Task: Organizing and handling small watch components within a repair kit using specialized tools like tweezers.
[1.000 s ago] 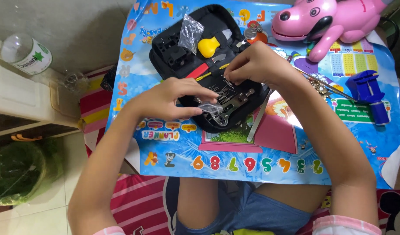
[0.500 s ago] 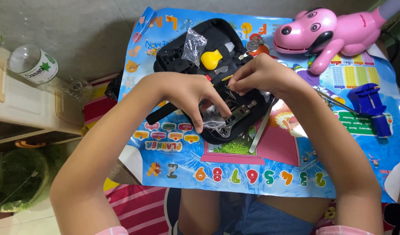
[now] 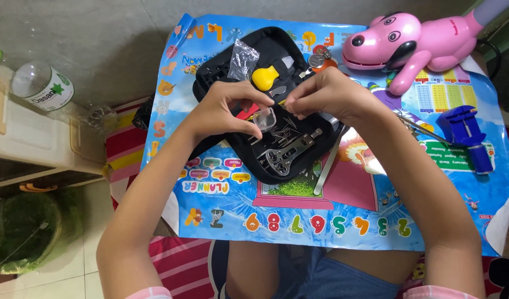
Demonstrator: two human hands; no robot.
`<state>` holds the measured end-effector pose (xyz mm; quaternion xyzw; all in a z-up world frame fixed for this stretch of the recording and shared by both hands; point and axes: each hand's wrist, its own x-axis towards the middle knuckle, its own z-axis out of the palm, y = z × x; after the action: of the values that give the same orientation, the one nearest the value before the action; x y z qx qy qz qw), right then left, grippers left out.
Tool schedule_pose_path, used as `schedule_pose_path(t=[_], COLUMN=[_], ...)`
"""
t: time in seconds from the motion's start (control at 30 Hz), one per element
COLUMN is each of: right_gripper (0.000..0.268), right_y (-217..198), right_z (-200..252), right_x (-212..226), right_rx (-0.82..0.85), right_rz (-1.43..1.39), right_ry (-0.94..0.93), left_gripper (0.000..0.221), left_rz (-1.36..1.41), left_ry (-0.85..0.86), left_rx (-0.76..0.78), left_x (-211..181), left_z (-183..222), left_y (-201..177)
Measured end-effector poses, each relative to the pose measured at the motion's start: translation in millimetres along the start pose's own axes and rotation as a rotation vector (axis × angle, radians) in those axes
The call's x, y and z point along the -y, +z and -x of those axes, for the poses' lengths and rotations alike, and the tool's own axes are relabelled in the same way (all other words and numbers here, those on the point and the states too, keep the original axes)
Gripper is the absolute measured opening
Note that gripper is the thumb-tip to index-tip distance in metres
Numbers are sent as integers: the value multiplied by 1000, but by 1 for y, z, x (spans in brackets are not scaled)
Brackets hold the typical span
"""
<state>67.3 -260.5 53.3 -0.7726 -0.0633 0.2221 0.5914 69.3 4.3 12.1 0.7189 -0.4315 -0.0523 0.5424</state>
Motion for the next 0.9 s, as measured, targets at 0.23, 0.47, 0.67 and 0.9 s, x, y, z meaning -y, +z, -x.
schedule_pose_path(t=[0.23, 0.47, 0.67, 0.9], right_gripper=[14, 12, 17, 16], right_y=[3, 36, 48, 50], right_z=[10, 11, 11, 11], right_x=[10, 6, -5, -17], right_rx=[-84, -138, -236, -251], right_rz=[-98, -244, -105, -72], right_ry=[-192, -489, -655, -782], left_gripper=[56, 50, 45, 44], left_rz=[-82, -54, 43, 84], left_ry=[-31, -48, -89, -69], left_rx=[-181, -222, -278, -305], left_x=[-9, -14, -14, -9], left_z=[-1, -2, 5, 6], left_y=[16, 30, 32, 32])
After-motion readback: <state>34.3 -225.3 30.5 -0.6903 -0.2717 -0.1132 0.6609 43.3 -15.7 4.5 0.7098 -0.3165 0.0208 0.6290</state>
